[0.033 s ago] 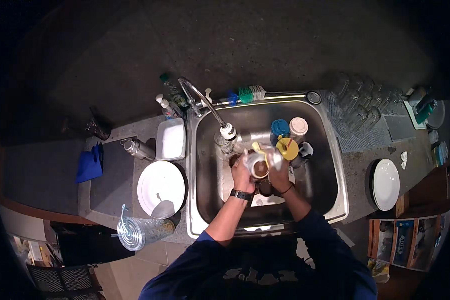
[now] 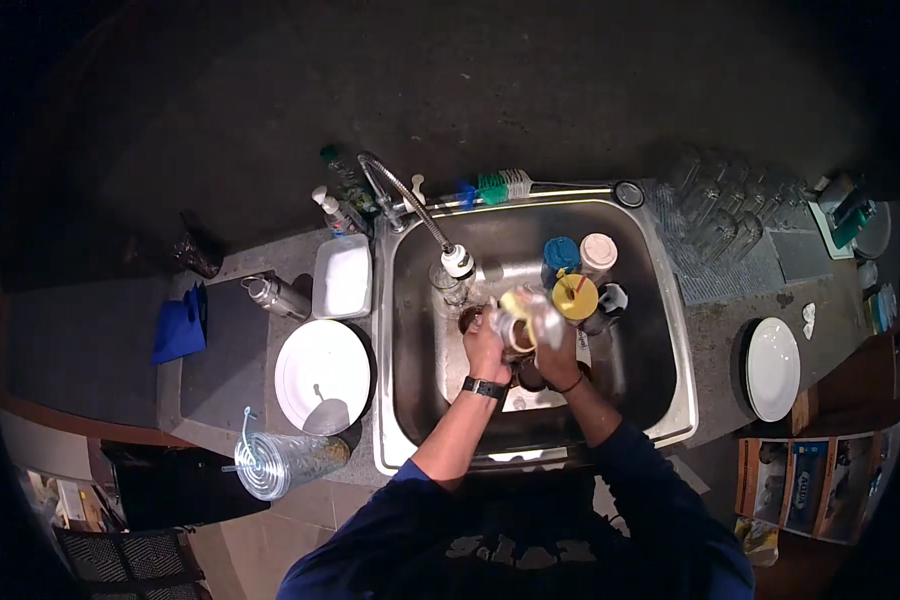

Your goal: The person washes several items in a sink including a plastic container, a glass jar, and coffee mugs by scrubbing them with a sponge and rinsing them under running water.

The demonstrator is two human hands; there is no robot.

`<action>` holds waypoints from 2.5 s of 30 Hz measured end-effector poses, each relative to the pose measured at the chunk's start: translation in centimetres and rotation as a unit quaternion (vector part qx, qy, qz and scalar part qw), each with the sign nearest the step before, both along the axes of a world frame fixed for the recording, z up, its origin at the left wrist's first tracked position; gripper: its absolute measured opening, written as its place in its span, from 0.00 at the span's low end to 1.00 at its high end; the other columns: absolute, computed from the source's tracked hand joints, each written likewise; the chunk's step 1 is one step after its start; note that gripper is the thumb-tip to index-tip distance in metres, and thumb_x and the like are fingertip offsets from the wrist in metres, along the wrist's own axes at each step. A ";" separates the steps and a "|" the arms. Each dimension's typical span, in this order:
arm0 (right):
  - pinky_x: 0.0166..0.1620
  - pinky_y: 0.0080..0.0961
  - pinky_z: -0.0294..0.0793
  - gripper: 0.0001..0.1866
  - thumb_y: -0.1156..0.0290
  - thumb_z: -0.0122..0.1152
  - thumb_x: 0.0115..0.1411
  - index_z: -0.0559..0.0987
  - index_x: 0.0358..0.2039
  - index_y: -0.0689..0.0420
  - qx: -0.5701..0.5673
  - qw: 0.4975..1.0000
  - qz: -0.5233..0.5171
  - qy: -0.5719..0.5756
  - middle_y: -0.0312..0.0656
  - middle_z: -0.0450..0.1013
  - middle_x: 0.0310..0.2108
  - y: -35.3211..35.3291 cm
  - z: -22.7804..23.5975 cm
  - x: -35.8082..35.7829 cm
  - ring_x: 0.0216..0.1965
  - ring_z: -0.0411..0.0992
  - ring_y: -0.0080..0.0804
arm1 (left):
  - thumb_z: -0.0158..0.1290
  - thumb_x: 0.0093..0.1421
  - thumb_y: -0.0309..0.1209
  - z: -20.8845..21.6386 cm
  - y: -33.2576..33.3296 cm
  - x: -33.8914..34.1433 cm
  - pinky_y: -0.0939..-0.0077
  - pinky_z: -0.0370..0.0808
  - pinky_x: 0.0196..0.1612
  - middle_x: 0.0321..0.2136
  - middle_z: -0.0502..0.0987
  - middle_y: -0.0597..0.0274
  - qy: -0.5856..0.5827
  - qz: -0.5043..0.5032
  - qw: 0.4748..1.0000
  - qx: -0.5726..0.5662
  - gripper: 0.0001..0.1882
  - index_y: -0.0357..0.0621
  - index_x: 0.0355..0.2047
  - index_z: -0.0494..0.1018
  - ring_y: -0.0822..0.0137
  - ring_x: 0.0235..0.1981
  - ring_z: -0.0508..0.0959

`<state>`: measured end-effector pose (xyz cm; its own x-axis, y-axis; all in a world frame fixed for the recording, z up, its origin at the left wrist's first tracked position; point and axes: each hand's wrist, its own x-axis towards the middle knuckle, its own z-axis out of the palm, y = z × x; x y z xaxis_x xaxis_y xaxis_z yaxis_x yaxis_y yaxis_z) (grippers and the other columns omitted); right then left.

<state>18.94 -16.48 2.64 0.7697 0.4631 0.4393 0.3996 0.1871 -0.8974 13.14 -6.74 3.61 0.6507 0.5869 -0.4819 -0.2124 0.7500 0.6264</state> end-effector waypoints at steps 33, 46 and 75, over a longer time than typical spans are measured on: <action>0.39 0.35 0.80 0.16 0.66 0.48 0.66 0.75 0.47 0.61 -0.029 0.770 0.245 0.589 0.44 0.78 0.40 2.4 -10.5 3.6 0.36 0.79 0.36 | 0.56 0.63 0.39 -6.6 5.2 -1.9 0.77 0.72 0.25 0.20 0.73 0.71 -0.117 -0.071 0.968 0.210 0.16 0.46 0.22 0.69 0.78 0.23 0.72; 0.37 0.41 0.72 0.21 0.55 0.59 0.62 0.78 0.35 0.65 -0.242 0.949 -0.160 0.124 0.52 0.77 0.31 6.4 -3.2 1.9 0.35 0.77 0.49 | 0.66 0.52 0.25 -3.9 6.9 -3.2 0.77 0.75 0.42 0.36 0.71 0.63 0.042 -0.207 0.916 0.341 0.24 0.41 0.43 0.62 0.73 0.37 0.74; 0.44 0.28 0.71 0.18 0.59 0.61 0.61 0.74 0.43 0.60 -0.213 0.947 0.008 0.241 0.43 0.73 0.40 -4.7 -3.0 5.5 0.39 0.72 0.32 | 0.53 0.57 0.45 -24.2 7.5 -7.5 0.55 0.68 0.59 0.57 0.64 0.61 0.439 -0.583 0.304 0.612 0.36 0.57 0.65 0.54 0.56 0.59 0.67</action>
